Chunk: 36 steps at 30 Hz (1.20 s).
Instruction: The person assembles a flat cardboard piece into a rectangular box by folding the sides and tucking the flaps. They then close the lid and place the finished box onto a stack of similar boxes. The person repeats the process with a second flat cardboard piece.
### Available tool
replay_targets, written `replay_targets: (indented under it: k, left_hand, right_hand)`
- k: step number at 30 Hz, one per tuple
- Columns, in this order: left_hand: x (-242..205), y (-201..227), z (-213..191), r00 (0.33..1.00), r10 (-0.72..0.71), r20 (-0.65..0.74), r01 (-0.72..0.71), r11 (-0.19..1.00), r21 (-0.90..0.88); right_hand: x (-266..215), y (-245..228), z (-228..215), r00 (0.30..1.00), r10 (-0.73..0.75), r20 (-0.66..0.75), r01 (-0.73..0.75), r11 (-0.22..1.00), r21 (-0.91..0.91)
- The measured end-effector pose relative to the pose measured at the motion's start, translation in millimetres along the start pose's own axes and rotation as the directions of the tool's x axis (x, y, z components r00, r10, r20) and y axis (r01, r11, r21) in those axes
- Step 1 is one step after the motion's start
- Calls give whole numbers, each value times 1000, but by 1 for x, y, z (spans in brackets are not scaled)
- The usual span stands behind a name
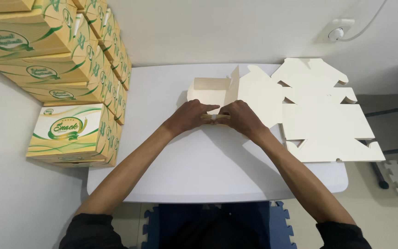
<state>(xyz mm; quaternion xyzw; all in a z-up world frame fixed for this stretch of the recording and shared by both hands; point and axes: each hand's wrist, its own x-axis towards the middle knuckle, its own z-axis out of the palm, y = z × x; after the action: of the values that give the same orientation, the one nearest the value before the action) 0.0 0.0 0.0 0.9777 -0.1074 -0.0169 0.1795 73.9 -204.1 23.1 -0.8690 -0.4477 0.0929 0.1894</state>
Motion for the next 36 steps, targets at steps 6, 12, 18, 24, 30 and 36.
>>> replay_targets:
  k: [6, 12, 18, 24, 30, 36]
  left_hand:
    - [5, -12, 12, 1000, -20, 6, 20, 999, 42]
    - [2, -7, 12, 999, -38, 12, 37, 998, 49]
    - [2, -6, 15, 997, -70, -11, 71, 988, 137]
    - [-2, 3, 16, 996, -78, -42, 80, 994, 70]
    - [-22, 42, -8, 996, -72, -52, 63, 985, -158]
    - [-22, 9, -29, 968, 35, -249, -55, 996, -74]
  right_hand:
    - [8, 13, 31, 989, -93, 117, 141, 842, -520]
    - [15, 17, 37, 966, -43, 256, 190, 788, -586]
    - [21, 12, 28, 929, 22, 370, 173, 857, -485]
    - [14, 6, 35, 989, -33, 146, 130, 679, -722]
    - [-9, 0, 17, 993, -113, 35, 104, 683, -723]
    - [-6, 53, 19, 982, -191, 6, 129, 636, -761]
